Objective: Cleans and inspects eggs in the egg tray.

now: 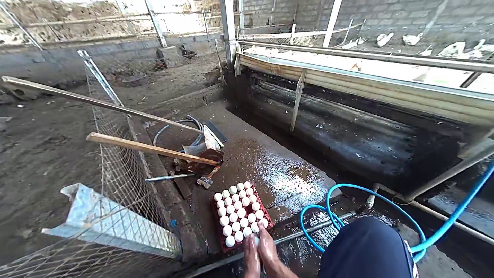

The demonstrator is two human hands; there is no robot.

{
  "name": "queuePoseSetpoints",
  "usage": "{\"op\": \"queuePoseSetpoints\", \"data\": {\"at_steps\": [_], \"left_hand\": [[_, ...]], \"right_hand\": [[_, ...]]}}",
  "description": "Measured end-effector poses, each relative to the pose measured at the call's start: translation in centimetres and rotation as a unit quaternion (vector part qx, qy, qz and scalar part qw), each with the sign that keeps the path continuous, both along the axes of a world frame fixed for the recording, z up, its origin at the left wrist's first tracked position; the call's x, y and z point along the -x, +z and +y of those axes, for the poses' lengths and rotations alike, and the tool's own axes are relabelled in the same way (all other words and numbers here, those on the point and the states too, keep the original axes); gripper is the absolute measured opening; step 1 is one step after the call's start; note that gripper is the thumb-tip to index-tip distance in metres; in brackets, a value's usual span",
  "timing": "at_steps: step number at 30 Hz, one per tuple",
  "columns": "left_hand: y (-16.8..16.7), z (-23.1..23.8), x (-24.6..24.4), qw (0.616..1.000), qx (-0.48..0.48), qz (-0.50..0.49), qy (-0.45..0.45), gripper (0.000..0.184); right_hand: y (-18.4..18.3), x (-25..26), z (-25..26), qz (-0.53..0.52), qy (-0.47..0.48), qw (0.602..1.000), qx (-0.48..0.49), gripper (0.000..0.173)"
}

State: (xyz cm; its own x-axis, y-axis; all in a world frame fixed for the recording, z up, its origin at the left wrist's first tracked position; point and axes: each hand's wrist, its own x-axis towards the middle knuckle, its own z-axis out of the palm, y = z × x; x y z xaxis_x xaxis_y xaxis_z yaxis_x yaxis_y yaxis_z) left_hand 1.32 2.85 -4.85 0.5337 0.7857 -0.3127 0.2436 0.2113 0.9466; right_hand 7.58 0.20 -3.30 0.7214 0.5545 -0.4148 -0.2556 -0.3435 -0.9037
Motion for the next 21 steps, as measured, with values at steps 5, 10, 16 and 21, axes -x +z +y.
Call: {"op": "queuePoseSetpoints", "data": {"at_steps": [5, 10, 16, 21], "left_hand": [[-1.8, 0.2, 0.1, 0.999, 0.03, -0.027, 0.002, 0.051], [0.4, -0.3, -0.7, 0.999, -0.004, 0.035, 0.024, 0.046], [0.4, -0.2, -0.2, 0.998, 0.07, 0.01, 0.005, 0.05], [1.1, 0.0, 0.6, 0.997, 0.068, -0.045, 0.002, 0.052]], "right_hand": [[0.0, 0.0, 0.3, 0.01, -0.032, 0.997, -0.067, 0.078], [1.2, 1.0, 0.0, 0.021, -0.042, 0.998, -0.047, 0.067], [-1.3, -2.1, 0.7, 0.134, -0.049, 0.989, 0.027, 0.041], [0.7, 0.7, -0.8, -0.025, 0.014, 1.0, -0.004, 0.044]]}}
